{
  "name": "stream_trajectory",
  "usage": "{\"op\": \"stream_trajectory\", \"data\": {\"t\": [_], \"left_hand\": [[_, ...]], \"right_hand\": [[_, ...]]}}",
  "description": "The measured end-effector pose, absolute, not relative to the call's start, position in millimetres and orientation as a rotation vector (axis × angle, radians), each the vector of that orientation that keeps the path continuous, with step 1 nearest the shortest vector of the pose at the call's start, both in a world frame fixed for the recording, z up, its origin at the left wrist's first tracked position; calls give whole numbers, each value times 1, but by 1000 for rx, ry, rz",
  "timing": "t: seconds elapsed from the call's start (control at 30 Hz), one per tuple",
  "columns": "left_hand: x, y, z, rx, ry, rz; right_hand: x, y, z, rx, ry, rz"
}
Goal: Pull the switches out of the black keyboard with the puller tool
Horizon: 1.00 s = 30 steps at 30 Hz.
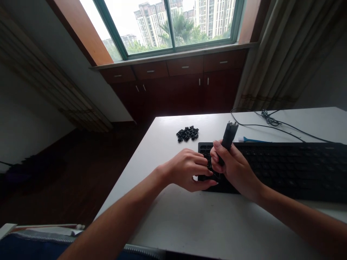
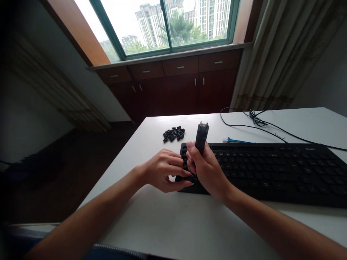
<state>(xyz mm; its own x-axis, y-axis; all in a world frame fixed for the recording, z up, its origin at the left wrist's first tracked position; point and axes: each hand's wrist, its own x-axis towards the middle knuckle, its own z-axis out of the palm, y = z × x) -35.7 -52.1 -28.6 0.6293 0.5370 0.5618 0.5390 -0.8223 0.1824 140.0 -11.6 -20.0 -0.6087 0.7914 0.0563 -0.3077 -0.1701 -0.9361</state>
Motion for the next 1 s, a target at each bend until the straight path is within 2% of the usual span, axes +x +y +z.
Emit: {"op": "stream_trajectory", "data": {"t": [0.37,0.7,0.8,1.0], "left_hand": [[-37,-52,-31,-2776,-908,-920],[-37,-52,-32,-2802,-864,-1105],[-39,-52,-29,-2739,-884,-1276],[-30,-51,-29,-2374,-1247,-1905]], "right_hand": [[140,-21,-28,-768,-1422,1707],[147,-25,-34,-629,-1469,1833],[150,-27,-34,-499,-1456,1855],[150,-22,-32,-342,-1720,1855]]}}
